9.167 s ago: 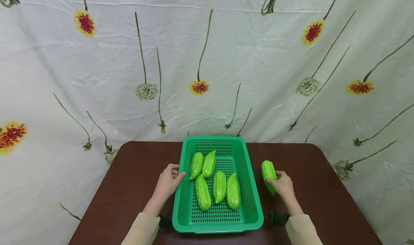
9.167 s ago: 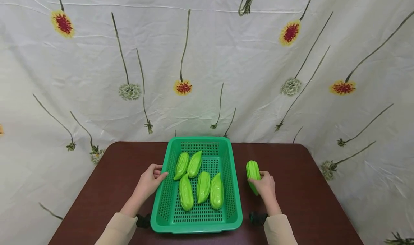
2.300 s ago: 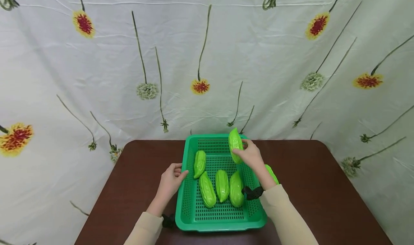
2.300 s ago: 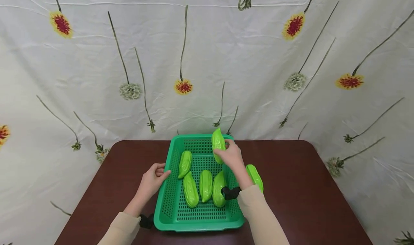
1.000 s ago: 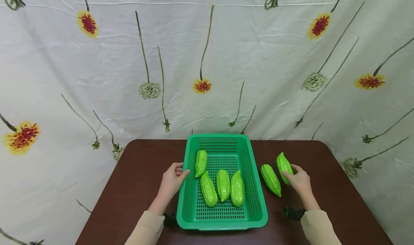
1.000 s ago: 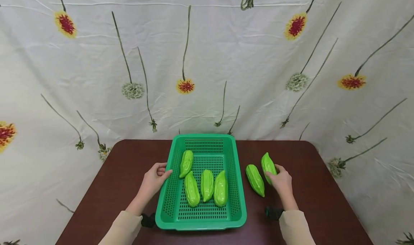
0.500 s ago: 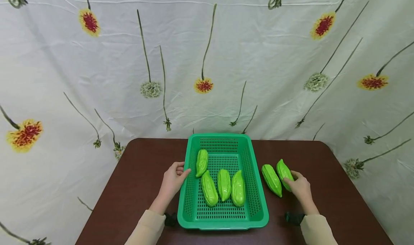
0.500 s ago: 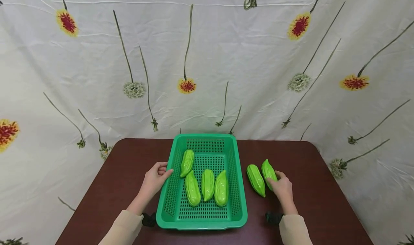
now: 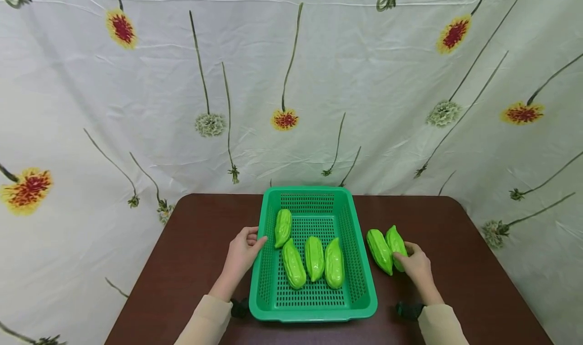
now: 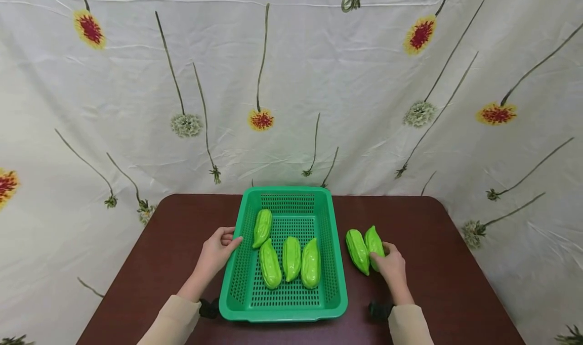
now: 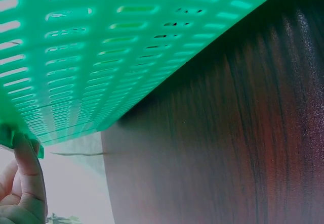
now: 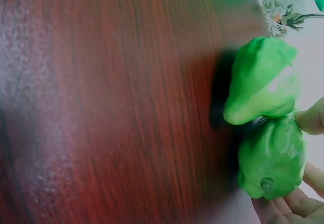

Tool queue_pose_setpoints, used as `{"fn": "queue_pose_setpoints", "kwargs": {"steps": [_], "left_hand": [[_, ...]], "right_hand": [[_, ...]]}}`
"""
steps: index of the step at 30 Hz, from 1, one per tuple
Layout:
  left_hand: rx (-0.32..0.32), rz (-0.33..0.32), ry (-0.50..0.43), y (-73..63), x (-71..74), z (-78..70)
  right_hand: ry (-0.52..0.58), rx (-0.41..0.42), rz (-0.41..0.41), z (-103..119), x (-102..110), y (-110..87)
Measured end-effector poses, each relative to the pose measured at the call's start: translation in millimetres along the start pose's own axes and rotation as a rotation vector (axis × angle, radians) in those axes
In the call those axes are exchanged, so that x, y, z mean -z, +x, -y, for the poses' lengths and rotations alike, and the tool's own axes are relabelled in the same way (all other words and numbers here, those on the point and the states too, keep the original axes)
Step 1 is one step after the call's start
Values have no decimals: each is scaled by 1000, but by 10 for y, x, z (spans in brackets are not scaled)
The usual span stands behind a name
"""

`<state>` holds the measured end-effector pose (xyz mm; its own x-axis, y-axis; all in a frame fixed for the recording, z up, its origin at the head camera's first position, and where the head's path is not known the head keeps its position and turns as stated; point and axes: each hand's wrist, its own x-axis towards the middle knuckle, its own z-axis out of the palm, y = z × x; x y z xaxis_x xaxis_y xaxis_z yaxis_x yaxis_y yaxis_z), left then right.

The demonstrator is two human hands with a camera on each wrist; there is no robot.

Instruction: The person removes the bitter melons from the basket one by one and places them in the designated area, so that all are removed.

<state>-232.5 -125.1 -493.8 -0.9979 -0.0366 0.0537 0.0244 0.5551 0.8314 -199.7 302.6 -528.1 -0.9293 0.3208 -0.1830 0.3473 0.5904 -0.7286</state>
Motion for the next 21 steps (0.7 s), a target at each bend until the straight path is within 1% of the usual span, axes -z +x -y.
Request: {"fn": "queue_pose_setpoints", "kwargs": {"steps": [7,14,17,21], "left_hand": [[-8,-4,6,0,-6,13],[-5,-2,7,11,-14,22],[6,2,5,15,-14,20],[16,6,1,19,-13,12]], "right_hand": [[10,12,9,-1,-13,-29],[-8,29,21,-8,10,-32],[-3,34,6,19,36,-29],[2,43,-40,117,101,-29]]}}
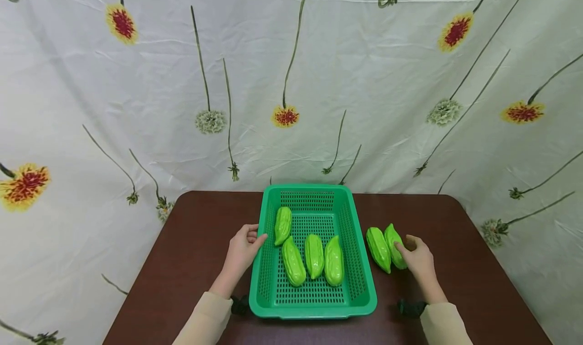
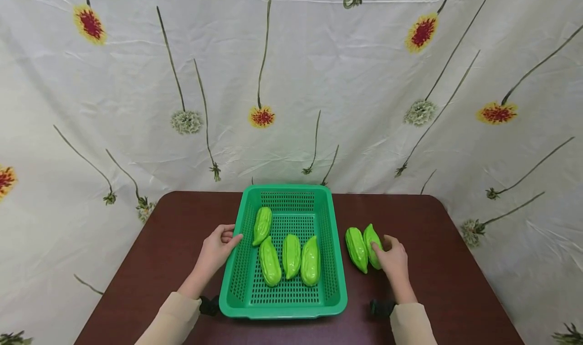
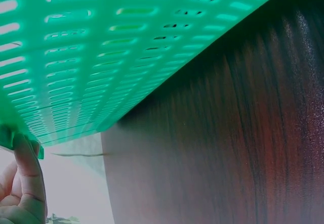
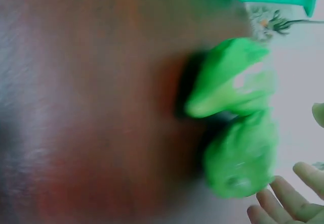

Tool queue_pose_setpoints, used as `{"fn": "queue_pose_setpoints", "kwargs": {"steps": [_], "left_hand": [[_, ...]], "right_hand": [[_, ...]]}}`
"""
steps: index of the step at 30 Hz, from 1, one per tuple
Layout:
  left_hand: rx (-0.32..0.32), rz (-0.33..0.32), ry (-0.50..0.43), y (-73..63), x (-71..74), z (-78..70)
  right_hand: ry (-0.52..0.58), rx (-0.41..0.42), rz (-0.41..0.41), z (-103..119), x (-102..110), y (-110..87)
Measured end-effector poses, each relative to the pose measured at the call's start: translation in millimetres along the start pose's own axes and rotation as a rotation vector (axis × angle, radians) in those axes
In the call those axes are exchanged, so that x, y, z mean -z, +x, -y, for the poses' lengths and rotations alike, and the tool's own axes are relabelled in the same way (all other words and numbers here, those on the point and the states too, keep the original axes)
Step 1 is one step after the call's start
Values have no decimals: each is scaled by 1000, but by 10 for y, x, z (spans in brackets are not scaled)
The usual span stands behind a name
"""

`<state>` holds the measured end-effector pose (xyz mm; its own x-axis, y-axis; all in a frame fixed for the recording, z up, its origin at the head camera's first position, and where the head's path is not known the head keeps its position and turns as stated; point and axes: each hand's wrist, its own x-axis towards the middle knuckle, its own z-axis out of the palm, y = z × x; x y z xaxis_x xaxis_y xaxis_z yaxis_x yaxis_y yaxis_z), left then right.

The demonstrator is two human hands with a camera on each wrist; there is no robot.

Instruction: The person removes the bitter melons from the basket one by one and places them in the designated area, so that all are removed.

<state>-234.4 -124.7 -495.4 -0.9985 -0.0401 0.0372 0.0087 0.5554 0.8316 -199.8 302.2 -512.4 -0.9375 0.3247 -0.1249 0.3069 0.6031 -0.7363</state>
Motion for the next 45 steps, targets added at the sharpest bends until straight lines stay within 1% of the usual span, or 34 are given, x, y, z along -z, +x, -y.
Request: {"fn": "queue_pose_setpoints", "kwargs": {"steps": [5,9,11,15,20,25,28,31,34,36,41,45], "left_hand": [[-11,-6,1,5,10,-11],[-22,-8,5,4,24,-19],[-22,-8,8,10,23,-19],[-20,-10,4,11,17,-25],[-17,-11,0,6,16,-32],[-15,-5,6,7,17,-15],[-17,-6,0,7,15,-11],[-35,-21,-14,-4,10,-11],[-64,-42,-11,-25,1,-12],[-70,-46,-12,-36,-6,-9],[-27,-21,-26,-29,-5,-18],[-15,-11,-12,-24,1,-25]], "right_hand": [[26,27,-45,237,98,-10],[53,66,-56,464,143,-23],[62,84,-51,577,151,-33],[88,118,-13,788,146,-69],[131,174,22,1035,83,-129],[160,208,43,1277,-51,-214],[153,207,59,1400,-167,-249],[123,202,73,1478,-302,-272],[95,197,77,1515,-440,-300],[83,198,77,1525,-527,-324],[59,200,73,1520,-725,-345],[23,195,66,1498,-847,-342]]}}
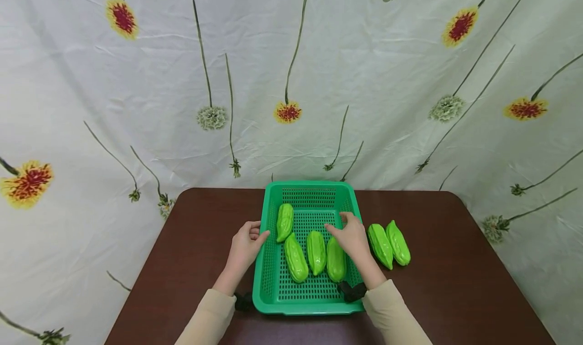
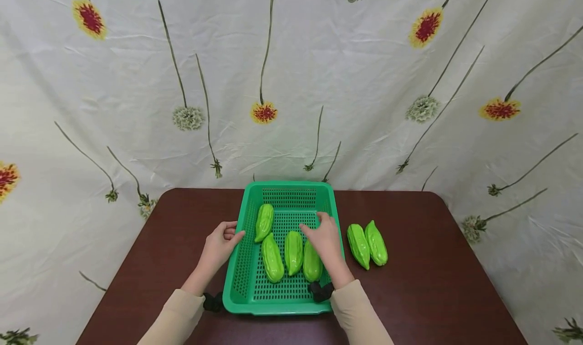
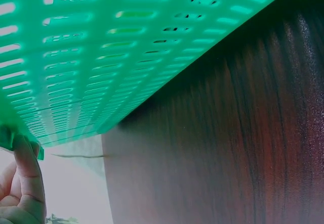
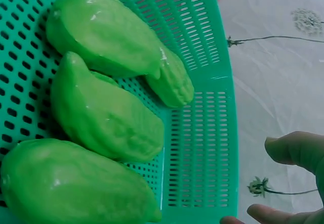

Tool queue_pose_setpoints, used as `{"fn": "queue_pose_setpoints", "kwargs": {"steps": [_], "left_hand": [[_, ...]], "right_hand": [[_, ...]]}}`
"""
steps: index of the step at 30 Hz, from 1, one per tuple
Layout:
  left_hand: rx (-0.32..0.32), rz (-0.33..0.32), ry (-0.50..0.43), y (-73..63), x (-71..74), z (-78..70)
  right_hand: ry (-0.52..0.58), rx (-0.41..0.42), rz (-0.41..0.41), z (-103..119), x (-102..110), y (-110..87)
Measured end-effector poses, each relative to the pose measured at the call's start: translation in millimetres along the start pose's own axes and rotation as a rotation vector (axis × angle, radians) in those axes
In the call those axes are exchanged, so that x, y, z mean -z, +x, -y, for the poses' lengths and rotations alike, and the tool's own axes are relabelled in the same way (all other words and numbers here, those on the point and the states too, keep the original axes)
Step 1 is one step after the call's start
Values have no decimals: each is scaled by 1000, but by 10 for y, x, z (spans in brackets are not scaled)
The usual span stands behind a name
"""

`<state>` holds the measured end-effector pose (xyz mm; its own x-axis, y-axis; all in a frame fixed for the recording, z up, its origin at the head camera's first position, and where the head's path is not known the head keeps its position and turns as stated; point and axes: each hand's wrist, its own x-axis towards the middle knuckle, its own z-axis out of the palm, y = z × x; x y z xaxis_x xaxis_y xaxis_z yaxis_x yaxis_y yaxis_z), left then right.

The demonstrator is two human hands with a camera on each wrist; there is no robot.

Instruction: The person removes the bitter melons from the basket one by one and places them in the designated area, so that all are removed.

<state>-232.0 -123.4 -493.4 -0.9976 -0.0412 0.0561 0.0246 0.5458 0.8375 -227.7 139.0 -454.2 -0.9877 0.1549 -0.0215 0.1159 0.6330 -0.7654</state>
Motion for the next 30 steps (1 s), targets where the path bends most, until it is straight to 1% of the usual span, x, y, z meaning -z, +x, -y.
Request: {"fn": "queue_pose_setpoints", "kwargs": {"steps": [9,15,20,26,30], "left_hand": [[-3,0,-13,-3,13,-22],[-4,4,-14,5,4,4],[-4,7,-18,6,-4,7],[-3,-1,-18,19,-12,19],[-5,-5,-17,22,-9,25]], "right_hand": [[-69,-82,8,-44,-144,25],[-125,-151,64,-65,-212,41],[-175,-176,88,-73,-242,40],[-243,-221,172,-98,-272,35],[-244,-250,228,-109,-289,19]]}}
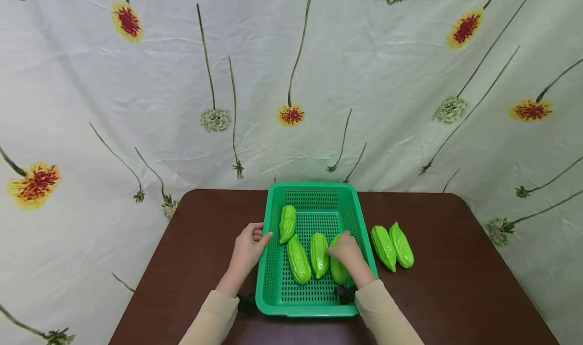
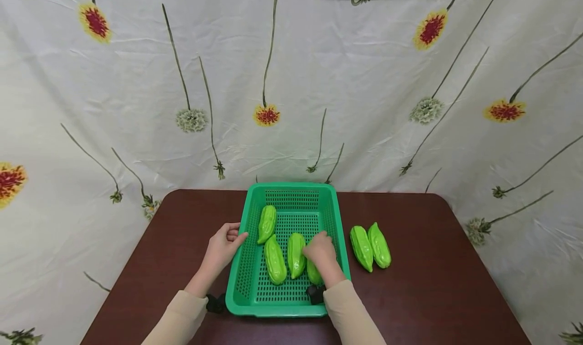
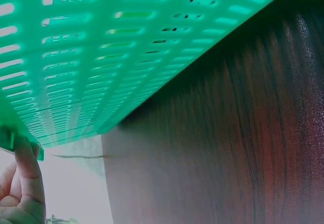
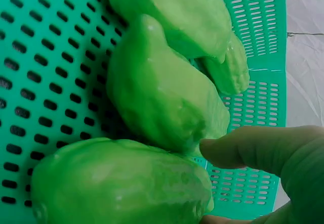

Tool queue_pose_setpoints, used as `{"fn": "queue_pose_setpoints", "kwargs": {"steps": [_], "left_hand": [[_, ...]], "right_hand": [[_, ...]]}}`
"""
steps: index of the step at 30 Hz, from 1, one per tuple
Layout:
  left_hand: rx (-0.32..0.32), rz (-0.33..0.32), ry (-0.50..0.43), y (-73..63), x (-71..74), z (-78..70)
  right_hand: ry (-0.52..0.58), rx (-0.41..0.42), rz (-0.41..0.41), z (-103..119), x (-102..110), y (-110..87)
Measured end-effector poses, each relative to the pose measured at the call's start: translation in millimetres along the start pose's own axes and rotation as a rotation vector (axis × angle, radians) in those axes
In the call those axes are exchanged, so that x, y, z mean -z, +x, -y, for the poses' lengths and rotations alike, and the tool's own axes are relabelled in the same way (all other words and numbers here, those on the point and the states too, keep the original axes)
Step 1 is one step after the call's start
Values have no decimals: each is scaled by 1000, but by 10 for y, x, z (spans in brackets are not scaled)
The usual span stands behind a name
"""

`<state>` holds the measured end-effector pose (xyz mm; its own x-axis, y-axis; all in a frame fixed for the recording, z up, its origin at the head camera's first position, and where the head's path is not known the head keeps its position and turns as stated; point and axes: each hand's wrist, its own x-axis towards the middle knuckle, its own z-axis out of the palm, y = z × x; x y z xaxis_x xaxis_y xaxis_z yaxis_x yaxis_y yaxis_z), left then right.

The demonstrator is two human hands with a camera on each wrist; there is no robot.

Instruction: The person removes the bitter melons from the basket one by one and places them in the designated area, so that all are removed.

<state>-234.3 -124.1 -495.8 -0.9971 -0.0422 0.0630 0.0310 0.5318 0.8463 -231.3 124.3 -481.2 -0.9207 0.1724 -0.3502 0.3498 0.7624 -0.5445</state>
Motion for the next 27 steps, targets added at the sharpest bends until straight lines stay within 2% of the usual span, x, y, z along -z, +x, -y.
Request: {"fn": "queue_pose_setpoints", "kwargs": {"steps": [6,13,27], "left_hand": [[-3,0,9,-7,3,-13],[-3,0,15,-17,1,-9],[-3,-8,21,-17,1,-1]], "right_hand": [[-43,-9,62,-27,-24,11],[-37,1,65,-46,-32,20],[74,84,-64,-3,42,-14]]}}
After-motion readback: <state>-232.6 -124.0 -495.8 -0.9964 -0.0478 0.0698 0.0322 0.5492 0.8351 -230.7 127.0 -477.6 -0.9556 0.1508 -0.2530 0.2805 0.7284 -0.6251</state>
